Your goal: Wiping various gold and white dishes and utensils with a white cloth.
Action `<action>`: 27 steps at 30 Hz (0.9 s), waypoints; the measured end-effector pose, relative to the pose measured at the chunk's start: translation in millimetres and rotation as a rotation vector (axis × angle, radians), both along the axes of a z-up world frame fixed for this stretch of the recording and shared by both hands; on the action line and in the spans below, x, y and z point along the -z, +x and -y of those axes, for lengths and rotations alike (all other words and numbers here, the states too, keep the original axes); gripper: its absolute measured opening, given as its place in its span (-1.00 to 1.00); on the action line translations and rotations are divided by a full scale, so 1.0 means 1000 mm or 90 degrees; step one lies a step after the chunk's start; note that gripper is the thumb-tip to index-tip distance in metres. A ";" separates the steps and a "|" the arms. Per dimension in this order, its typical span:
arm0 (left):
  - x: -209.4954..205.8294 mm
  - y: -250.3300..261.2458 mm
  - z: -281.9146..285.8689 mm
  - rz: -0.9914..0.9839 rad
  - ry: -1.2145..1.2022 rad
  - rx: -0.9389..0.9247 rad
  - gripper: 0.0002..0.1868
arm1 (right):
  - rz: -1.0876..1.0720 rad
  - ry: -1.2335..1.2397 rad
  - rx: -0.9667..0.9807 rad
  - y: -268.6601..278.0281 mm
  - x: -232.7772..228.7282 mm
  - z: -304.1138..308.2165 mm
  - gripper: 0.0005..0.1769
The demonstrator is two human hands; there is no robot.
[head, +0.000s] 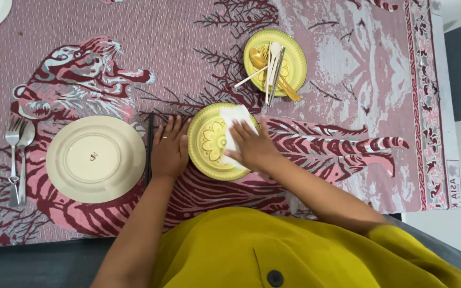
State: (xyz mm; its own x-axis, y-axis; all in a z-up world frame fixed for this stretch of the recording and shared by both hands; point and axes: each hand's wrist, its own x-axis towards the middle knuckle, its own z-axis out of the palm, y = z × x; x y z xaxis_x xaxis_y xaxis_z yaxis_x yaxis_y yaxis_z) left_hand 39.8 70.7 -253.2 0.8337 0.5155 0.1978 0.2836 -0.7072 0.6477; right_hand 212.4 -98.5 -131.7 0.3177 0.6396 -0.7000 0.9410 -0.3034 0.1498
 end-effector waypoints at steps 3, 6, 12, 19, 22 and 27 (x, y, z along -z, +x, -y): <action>0.001 -0.001 -0.001 0.000 0.014 0.003 -0.44 | 0.016 0.118 -0.010 -0.015 0.016 -0.036 -0.09; -0.002 0.000 -0.001 -0.012 0.002 -0.002 -0.46 | -0.131 0.174 0.048 -0.039 0.018 -0.043 -0.05; 0.000 0.000 -0.002 -0.006 0.022 0.019 -0.45 | -0.195 0.118 0.045 -0.030 -0.014 -0.034 -0.19; 0.008 -0.002 0.000 0.002 0.068 0.031 -0.44 | 0.067 0.109 0.116 -0.034 0.017 0.008 -0.20; 0.013 -0.001 0.002 0.017 0.053 0.034 -0.44 | -0.054 -0.113 0.119 -0.060 0.006 0.020 -0.43; 0.016 -0.001 0.000 0.009 0.030 0.035 -0.45 | -0.320 0.202 0.044 -0.056 0.007 -0.009 -0.33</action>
